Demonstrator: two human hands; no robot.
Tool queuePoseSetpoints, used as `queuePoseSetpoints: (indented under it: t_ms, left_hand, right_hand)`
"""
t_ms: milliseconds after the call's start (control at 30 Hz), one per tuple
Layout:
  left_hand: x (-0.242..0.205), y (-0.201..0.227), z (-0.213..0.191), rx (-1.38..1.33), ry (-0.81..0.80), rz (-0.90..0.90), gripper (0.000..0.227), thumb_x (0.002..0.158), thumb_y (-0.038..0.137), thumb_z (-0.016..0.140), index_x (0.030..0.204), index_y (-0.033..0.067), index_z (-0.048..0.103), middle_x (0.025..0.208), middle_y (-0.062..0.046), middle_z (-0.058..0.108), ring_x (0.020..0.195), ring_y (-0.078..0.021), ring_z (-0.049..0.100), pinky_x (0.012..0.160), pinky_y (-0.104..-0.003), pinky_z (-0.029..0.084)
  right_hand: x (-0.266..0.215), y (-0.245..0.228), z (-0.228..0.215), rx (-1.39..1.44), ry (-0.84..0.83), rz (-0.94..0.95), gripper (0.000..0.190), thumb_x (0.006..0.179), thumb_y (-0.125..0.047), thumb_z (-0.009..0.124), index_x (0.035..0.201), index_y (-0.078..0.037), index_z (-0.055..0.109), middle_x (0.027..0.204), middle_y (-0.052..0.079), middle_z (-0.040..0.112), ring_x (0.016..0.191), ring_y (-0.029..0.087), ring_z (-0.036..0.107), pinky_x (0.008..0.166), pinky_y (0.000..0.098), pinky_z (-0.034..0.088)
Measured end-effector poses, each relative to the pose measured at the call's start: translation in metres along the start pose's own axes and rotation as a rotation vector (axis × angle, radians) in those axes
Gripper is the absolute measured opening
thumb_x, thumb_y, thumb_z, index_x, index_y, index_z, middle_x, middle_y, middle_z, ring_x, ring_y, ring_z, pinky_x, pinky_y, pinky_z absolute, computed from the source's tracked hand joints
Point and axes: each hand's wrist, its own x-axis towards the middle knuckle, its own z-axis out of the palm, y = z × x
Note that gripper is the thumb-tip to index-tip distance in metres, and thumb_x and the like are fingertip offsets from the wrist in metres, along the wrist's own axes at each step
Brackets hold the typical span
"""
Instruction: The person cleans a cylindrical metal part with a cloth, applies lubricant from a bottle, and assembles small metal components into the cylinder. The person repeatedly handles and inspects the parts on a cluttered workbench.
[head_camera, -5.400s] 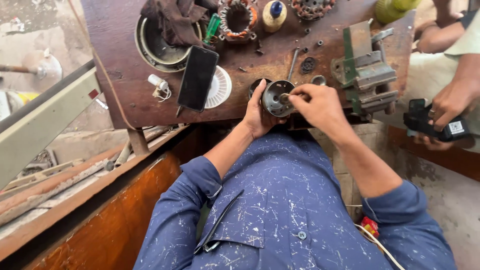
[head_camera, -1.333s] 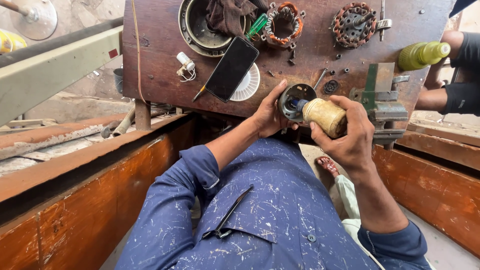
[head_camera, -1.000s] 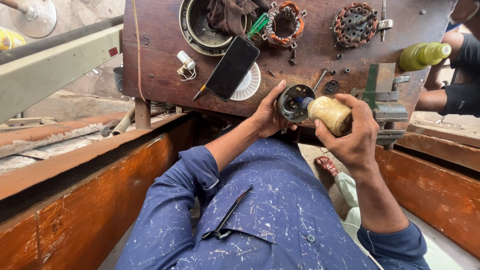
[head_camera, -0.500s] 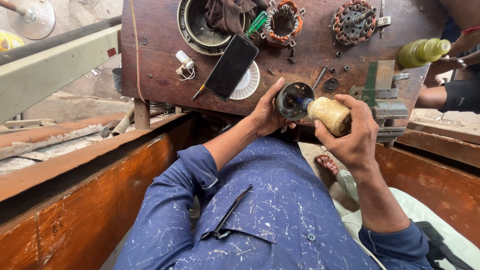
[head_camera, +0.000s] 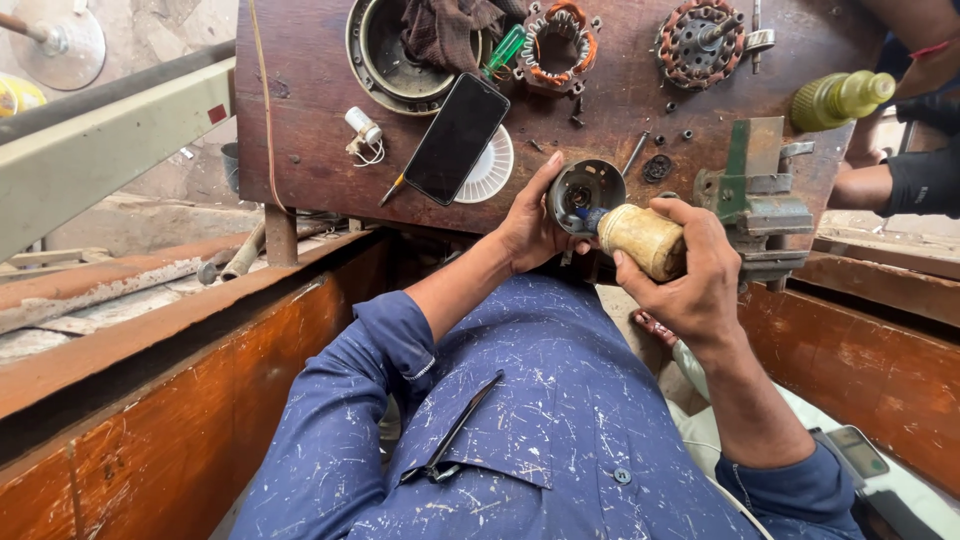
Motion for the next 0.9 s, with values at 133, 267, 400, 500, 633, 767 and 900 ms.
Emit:
queuePoseSetpoints:
  t_ms: [133,267,400,500,633,767,900]
  left_hand:
    - [0.0,-0.002,0.0,-0.006,-0.005,-0.018,0.077,0.097,0.071,0.043,0.132,0.0048,0.059,0.105,-0.015,0.072,0.087,-0.021,0.075,0.063,-0.032,0.064]
    - [0.0,-0.006,-0.004,0.01,-0.007,-0.048,0.077,0.096,0.071,0.045,0.131,0.0039,0.06,0.103,-0.013,0.073,0.085,-0.0204,0.075,0.062,-0.031,0.063]
    - [0.002,-0.008,-0.009,0.029,-0.012,-0.058,0.078,0.097,0.072,0.045,0.128,0.0025,0.063,0.098,-0.013,0.073,0.082,-0.0194,0.075,0.063,-0.032,0.063]
    - [0.001,-0.01,-0.014,0.0,-0.026,-0.08,0.079,0.098,0.074,0.046,0.128,0.0039,0.065,0.098,-0.012,0.073,0.081,-0.0199,0.073,0.063,-0.032,0.061]
    - [0.001,-0.006,-0.018,-0.036,0.021,-0.114,0.082,0.092,0.078,0.046,0.127,0.0068,0.065,0.101,-0.012,0.074,0.087,-0.0208,0.073,0.063,-0.035,0.059]
    - [-0.009,-0.004,-0.024,-0.054,0.077,-0.086,0.082,0.09,0.079,0.047,0.13,0.0094,0.063,0.106,-0.012,0.072,0.089,-0.0215,0.072,0.061,-0.034,0.058]
    - [-0.02,0.001,-0.024,-0.084,0.079,-0.08,0.083,0.09,0.079,0.048,0.132,0.0084,0.062,0.107,-0.013,0.072,0.086,-0.0238,0.072,0.061,-0.035,0.058]
  right_hand:
    - [0.002,-0.001,0.001,0.027,0.002,0.013,0.059,0.083,-0.02,0.085,0.131,0.003,0.06,0.12,0.019,0.066,0.106,0.027,0.069,0.09,0.0381,0.059]
    - [0.007,-0.002,0.0,0.038,0.007,-0.004,0.059,0.084,-0.019,0.085,0.133,0.004,0.059,0.121,0.019,0.066,0.106,0.027,0.069,0.091,0.0371,0.059]
    - [0.009,-0.001,0.0,0.069,0.015,0.057,0.059,0.085,-0.019,0.084,0.133,0.004,0.058,0.119,0.019,0.067,0.105,0.025,0.071,0.088,0.0344,0.06]
    - [0.002,0.011,-0.001,0.19,0.008,0.158,0.057,0.086,-0.016,0.083,0.133,0.003,0.057,0.119,0.016,0.068,0.106,0.023,0.071,0.09,0.033,0.06]
    - [-0.007,0.047,-0.007,0.74,0.062,0.364,0.055,0.086,-0.009,0.081,0.134,-0.001,0.055,0.125,0.012,0.065,0.113,0.019,0.067,0.1,0.0316,0.057]
    - [-0.018,0.086,0.0,1.189,0.172,0.526,0.06,0.086,-0.003,0.08,0.135,-0.006,0.047,0.125,0.011,0.061,0.114,0.023,0.065,0.102,0.0376,0.055]
    - [-0.017,0.11,0.026,1.306,0.142,0.693,0.064,0.082,-0.002,0.079,0.138,-0.005,0.048,0.126,0.012,0.063,0.118,0.024,0.064,0.105,0.0429,0.053]
